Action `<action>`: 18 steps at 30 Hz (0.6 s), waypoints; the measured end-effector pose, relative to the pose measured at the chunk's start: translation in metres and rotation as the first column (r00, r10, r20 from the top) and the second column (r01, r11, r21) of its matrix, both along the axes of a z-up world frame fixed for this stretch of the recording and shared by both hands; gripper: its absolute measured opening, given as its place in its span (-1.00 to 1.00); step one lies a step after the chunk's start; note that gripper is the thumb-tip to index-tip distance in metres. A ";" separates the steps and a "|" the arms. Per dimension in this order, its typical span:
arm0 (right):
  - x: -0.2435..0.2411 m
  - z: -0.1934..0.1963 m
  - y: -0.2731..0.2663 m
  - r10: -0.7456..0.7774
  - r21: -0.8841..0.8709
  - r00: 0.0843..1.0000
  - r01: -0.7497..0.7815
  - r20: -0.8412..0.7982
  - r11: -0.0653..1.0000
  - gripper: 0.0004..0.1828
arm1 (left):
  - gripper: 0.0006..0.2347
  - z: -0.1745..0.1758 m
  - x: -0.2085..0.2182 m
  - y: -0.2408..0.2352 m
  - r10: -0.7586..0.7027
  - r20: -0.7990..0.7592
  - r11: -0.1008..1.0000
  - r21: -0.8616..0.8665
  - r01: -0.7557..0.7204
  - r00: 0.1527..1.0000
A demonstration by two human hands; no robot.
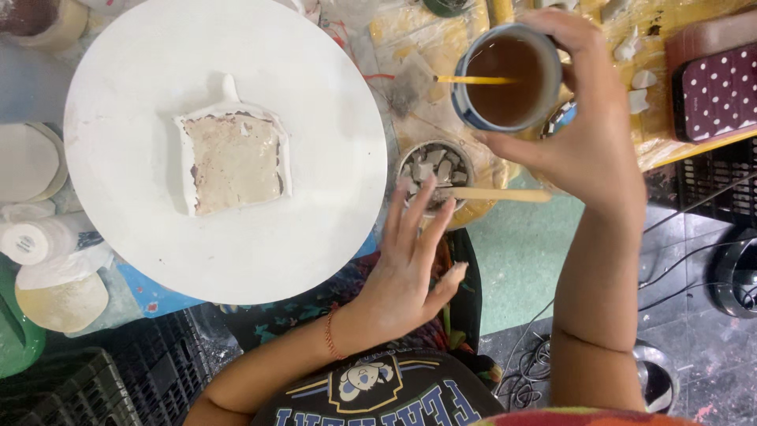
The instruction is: The person mixes pieces of clay in a small container using a wooden stick.
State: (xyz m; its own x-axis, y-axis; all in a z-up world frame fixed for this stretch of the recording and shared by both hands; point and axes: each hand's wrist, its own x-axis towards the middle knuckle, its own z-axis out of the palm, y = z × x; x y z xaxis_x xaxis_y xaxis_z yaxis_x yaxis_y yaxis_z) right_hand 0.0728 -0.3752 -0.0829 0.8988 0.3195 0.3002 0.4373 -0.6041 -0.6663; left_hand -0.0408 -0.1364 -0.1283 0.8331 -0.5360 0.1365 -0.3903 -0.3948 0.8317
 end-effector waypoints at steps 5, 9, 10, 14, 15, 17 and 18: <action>0.007 -0.028 0.000 -0.014 0.035 0.995 0.017 -0.095 0.999 -0.11 | -0.23 -0.019 0.004 -0.009 0.139 0.024 0.990 -0.015 -0.139 0.990; 0.014 -0.045 0.002 -0.010 -0.002 1.000 0.010 -0.026 1.000 -0.10 | -0.25 -0.025 0.014 -0.015 0.227 0.002 0.968 -0.106 -0.225 0.974; 0.016 -0.048 0.003 -0.009 -0.004 1.000 0.009 -0.004 1.000 -0.09 | -0.26 -0.026 0.015 -0.017 0.253 0.018 0.961 -0.117 -0.249 0.967; 0.015 -0.055 0.010 -0.028 0.040 1.000 0.028 0.002 0.999 -0.08 | -0.26 -0.032 0.025 -0.024 0.270 0.045 0.957 -0.117 -0.263 0.962; 0.013 -0.055 0.011 -0.032 0.093 0.999 0.035 -0.038 0.995 -0.08 | -0.26 -0.032 0.026 -0.024 0.274 0.049 0.957 -0.115 -0.267 0.961; 0.009 -0.055 0.013 -0.022 0.247 0.989 0.059 -0.149 0.967 -0.10 | -0.23 -0.033 0.027 -0.025 0.280 0.057 0.954 -0.129 -0.271 0.958; 0.006 -0.055 0.013 -0.002 0.343 0.976 0.079 -0.220 0.936 -0.11 | -0.22 -0.034 0.027 -0.025 0.283 0.061 0.951 -0.147 -0.271 0.957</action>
State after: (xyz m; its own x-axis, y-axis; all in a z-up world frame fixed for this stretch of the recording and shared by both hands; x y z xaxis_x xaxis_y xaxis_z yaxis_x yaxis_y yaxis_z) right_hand 0.0783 -0.3620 -0.1379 0.9637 0.1915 0.1862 0.2421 -0.3316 -0.9118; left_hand -0.0135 -0.1619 -0.1618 0.9295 -0.2573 0.2641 -0.3489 -0.3822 0.8557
